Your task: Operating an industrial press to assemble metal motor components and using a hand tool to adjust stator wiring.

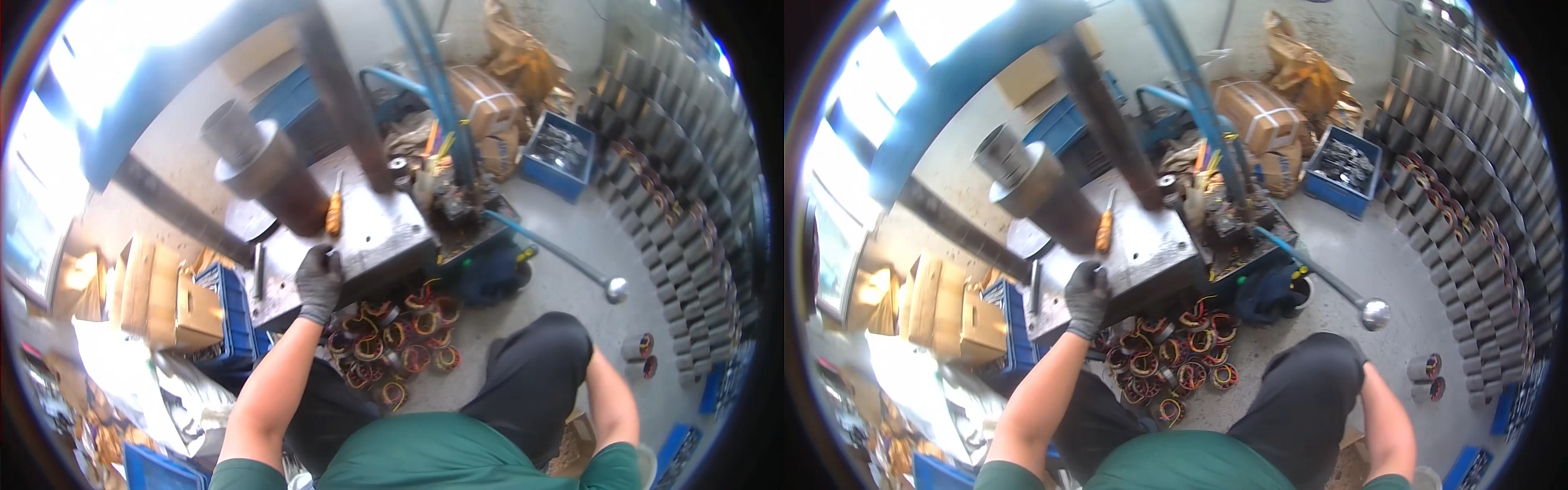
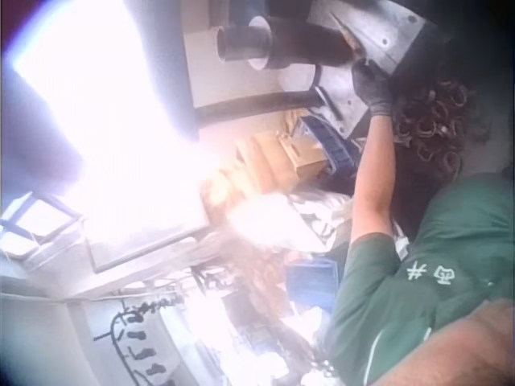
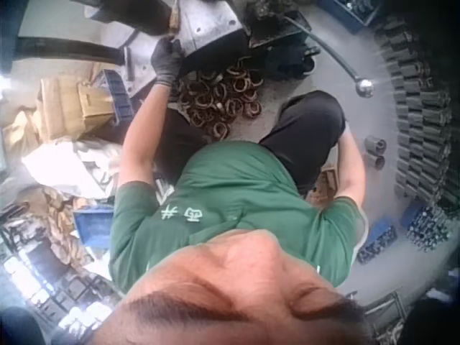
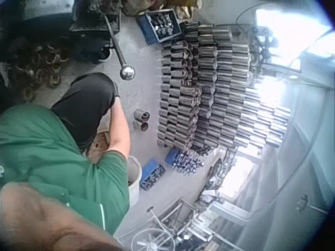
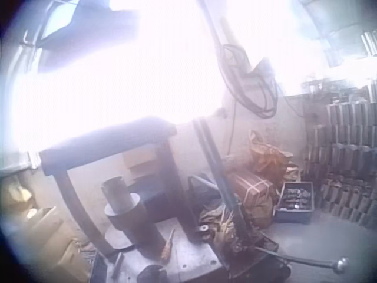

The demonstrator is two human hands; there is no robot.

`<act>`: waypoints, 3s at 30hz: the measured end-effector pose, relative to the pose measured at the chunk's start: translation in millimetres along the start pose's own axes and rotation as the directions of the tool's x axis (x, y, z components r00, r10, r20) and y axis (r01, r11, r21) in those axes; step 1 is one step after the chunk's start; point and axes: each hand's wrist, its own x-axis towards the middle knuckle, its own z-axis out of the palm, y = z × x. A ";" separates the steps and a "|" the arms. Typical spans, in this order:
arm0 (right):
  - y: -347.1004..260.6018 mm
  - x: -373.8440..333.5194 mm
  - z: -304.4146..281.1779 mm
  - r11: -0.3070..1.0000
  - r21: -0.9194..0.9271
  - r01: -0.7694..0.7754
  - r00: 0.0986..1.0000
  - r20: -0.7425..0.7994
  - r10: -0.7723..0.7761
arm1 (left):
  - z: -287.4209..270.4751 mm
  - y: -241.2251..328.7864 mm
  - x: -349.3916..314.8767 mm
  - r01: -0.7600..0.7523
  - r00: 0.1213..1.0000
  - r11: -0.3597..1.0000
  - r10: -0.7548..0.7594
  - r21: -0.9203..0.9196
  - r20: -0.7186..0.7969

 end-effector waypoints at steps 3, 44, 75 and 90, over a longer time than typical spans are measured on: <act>-255.7 67.9 44.5 0.909 -0.395 -0.135 0.956 0.189 0.224 | -33.5 -15.4 -6.0 0.075 0.996 0.997 -0.075 -0.003 -0.039; -594.7 5.9 275.2 0.402 -0.613 0.680 0.709 0.690 -0.146 | -51.0 14.5 12.1 0.212 0.966 0.908 -0.139 -0.362 0.216; -576.6 24.4 272.8 0.595 -0.191 0.781 0.620 0.112 -0.777 | -89.6 63.7 -20.8 0.721 0.679 -0.343 0.180 -0.602 0.711; -579.7 25.8 280.0 0.705 0.672 0.225 0.877 0.175 -0.447 | -108.5 73.5 -8.6 0.747 0.634 -0.252 -0.007 -0.615 0.773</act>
